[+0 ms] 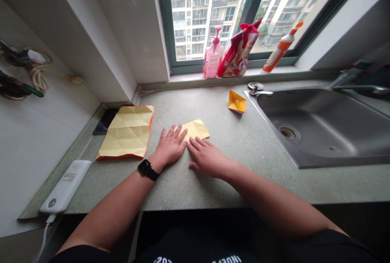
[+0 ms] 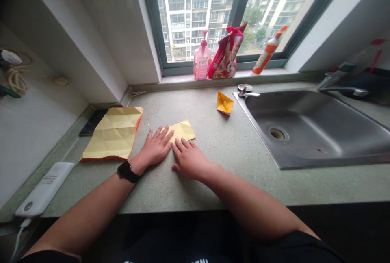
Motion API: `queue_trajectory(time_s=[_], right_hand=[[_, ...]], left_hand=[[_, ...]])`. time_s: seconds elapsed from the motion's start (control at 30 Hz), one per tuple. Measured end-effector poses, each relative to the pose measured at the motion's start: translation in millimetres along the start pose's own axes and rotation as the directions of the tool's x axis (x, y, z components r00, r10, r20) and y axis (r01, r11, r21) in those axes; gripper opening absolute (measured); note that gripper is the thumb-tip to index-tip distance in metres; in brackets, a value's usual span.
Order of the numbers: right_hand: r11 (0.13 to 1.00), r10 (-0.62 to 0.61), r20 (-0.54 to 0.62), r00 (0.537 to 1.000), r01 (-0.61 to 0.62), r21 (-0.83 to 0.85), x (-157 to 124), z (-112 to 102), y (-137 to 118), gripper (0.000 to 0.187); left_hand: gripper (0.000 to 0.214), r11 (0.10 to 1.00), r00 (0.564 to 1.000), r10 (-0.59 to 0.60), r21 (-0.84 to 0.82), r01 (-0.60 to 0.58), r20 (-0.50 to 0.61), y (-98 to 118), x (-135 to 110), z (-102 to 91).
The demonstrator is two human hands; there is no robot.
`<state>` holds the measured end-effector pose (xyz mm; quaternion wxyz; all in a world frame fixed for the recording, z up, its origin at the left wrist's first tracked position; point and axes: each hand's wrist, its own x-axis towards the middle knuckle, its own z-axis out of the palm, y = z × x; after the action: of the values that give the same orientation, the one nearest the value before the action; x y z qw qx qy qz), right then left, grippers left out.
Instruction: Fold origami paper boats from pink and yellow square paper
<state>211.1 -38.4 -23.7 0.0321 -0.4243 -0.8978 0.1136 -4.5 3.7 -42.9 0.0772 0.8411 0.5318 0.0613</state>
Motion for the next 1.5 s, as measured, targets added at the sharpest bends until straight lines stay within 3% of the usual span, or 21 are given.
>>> queue_trajectory(time_s=[0.23,0.47,0.77,0.87,0.93,1.13,1.3,1.5], right_hand=[[0.992,0.122,0.068,0.990,-0.120,-0.028,-3.8,-11.3,-1.6,0.086],[0.976,0.208,0.036,0.978,-0.204,-0.080,-6.1,-11.4,13.4,0.080],[0.960,0.254,0.004,0.967,-0.252,-0.123,-4.6,-32.1,29.2,0.043],[0.953,0.277,-0.102,0.955,-0.287,-0.099,-1.2,-35.4,28.9,0.039],[0.968,0.223,-0.172,0.960,-0.239,-0.077,1.3,-33.9,27.3,0.043],[0.997,0.081,-0.043,0.996,-0.081,0.015,6.0,-29.2,21.7,0.028],[0.993,0.100,-0.022,0.995,-0.099,0.057,5.8,-37.4,22.8,0.025],[0.988,0.132,0.021,0.991,-0.133,0.073,4.3,-43.6,21.8,0.025]], left_hand=[[0.064,1.000,1.000,-0.002,-0.013,0.002,-0.001,-1.7,0.7,3.3],[0.064,1.000,1.000,0.005,-0.019,-0.005,-0.015,-2.7,0.8,4.2],[0.063,1.000,1.000,-0.001,-0.017,0.001,-0.004,-1.8,1.8,2.8],[0.063,1.000,1.000,-0.013,-0.010,0.013,-0.002,1.1,1.1,-0.2],[0.061,1.000,0.999,-0.005,-0.002,0.005,-0.035,3.3,-0.5,-2.9],[0.045,0.977,0.970,0.191,-0.063,-0.203,-0.150,4.2,-4.0,-7.8],[0.036,0.927,0.935,0.301,-0.172,-0.334,-0.190,0.0,-3.5,-5.5],[0.027,0.923,0.924,0.320,-0.150,-0.354,-0.211,5.1,-8.0,-15.8]])
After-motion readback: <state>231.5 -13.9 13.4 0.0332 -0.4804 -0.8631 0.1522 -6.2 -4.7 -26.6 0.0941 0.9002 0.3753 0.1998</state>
